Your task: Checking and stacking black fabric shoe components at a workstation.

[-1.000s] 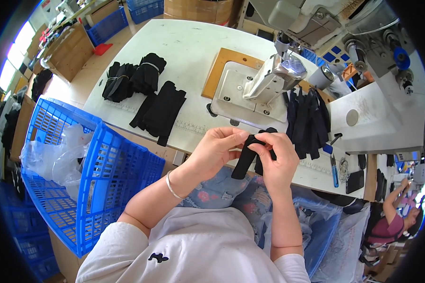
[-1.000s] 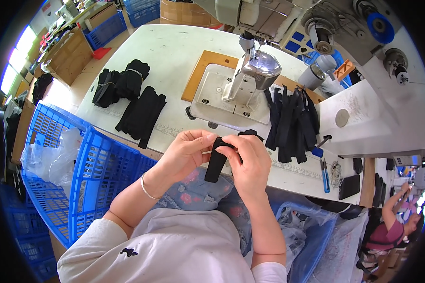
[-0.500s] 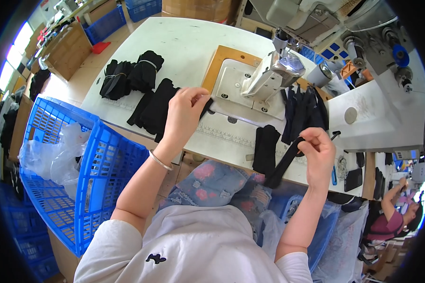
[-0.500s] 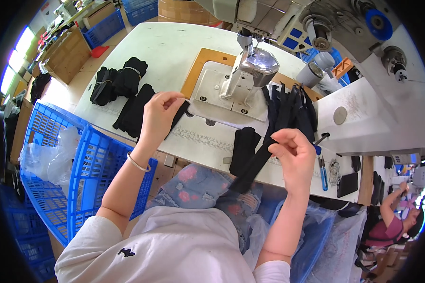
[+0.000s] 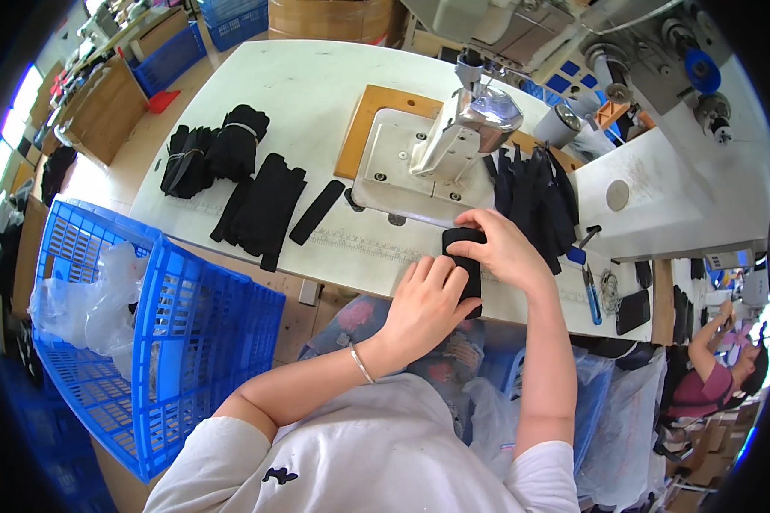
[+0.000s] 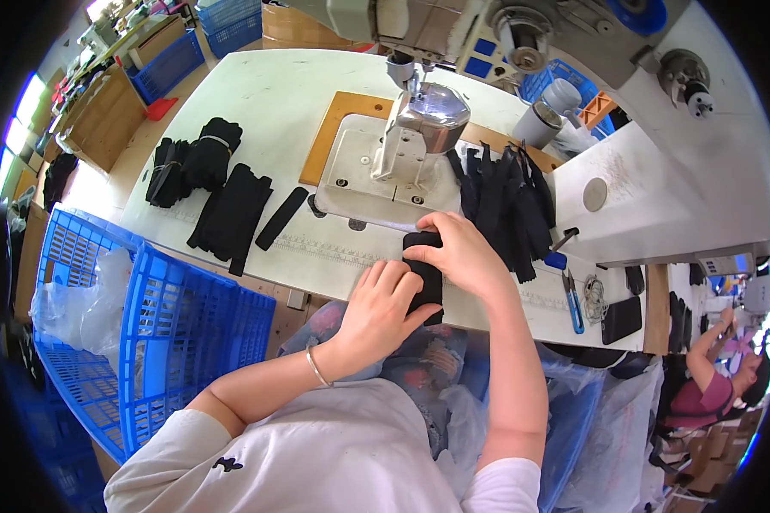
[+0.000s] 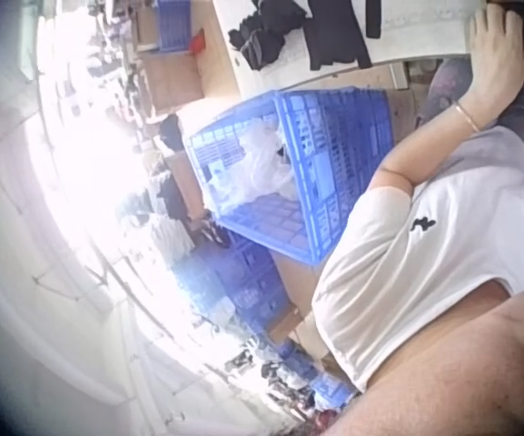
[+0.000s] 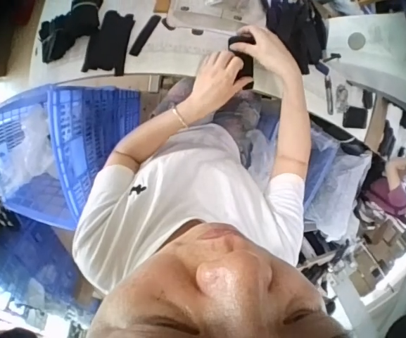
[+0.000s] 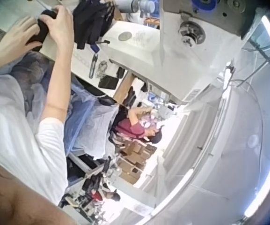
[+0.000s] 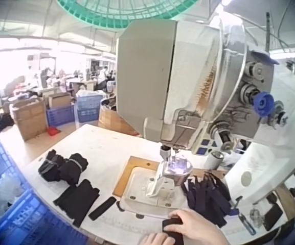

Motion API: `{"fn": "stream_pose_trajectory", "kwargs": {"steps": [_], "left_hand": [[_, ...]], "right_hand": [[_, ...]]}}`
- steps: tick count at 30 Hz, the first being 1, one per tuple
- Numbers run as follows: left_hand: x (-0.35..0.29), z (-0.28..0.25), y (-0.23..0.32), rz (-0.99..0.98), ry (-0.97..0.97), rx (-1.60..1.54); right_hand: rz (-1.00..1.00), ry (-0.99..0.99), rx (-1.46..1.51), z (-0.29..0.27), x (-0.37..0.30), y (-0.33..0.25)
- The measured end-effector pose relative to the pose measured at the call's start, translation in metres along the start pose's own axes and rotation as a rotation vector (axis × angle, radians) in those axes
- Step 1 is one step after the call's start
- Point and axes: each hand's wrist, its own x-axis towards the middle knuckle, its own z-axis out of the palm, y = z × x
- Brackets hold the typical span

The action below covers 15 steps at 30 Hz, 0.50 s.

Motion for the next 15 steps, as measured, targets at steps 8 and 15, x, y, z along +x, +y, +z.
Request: {"fn": "stream_pose_trajectory", "kwargs": {"steps": [8, 15], "left_hand": [[-0.007, 0.01, -0.006, 0.108, 0.035, 0.054], [0.018, -0.021, -0.008, -0.27, 0.099, -0.528]], "right_hand": [[-0.028, -0.143, 0.03, -0.017, -0.001, -0.007], [-0.232, 0.005, 0.349, -0.012, -0.039, -0.024]]}}
